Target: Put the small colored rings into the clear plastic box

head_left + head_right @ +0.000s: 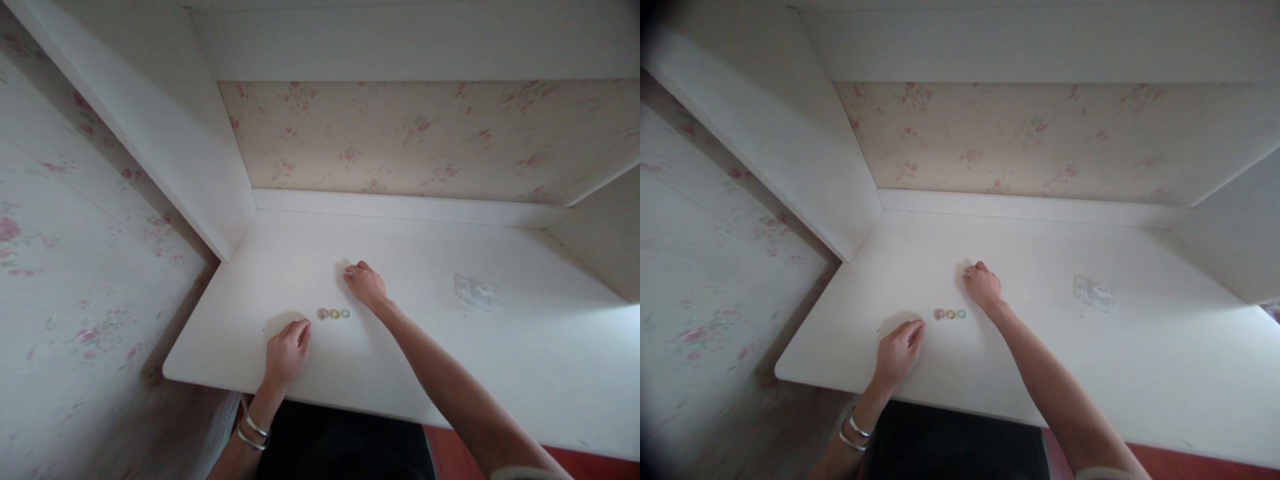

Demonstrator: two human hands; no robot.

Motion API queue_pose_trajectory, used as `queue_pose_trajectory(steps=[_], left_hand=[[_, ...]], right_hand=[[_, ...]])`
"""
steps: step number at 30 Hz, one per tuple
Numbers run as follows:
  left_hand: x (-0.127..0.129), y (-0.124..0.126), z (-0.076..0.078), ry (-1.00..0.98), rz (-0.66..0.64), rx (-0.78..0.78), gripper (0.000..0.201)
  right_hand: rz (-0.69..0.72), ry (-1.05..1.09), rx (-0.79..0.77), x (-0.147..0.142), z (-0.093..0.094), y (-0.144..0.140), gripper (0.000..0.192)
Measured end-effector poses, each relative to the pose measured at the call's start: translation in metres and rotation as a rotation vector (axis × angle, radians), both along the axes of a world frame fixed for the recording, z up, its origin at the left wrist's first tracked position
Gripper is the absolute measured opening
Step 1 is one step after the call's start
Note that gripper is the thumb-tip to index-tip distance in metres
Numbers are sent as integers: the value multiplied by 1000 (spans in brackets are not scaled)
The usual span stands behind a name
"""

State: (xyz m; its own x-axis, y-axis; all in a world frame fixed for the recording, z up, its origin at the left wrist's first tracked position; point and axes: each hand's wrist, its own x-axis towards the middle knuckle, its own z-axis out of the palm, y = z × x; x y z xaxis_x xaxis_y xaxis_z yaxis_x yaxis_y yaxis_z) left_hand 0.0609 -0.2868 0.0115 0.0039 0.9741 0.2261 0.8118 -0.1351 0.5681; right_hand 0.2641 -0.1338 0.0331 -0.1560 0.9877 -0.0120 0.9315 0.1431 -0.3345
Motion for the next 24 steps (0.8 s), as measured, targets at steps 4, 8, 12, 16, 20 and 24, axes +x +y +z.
queue_pose_trajectory(steps=[4, 8, 12, 16, 20, 24], left_hand=[[-1, -1, 1, -37, 10, -10, 24], [-2, 1, 2, -49, 6, -12, 25], [-3, 2, 3, -71, 13, -2, 24], [-3, 2, 2, -82, 0, 3, 24], [-3, 2, 1, -80, 0, 11, 26], [-2, 3, 3, -87, -23, 4, 25]], right_hand=[[9, -42, -39, -7, -4, 14, 30], [48, -59, -40, -13, -6, 17, 28], [114, -64, -11, -16, -2, 6, 29], [169, 20, 95, -10, 1, -20, 30], [188, 144, 135, 10, -7, -50, 28], [216, 159, 155, 29, -16, -74, 29]])
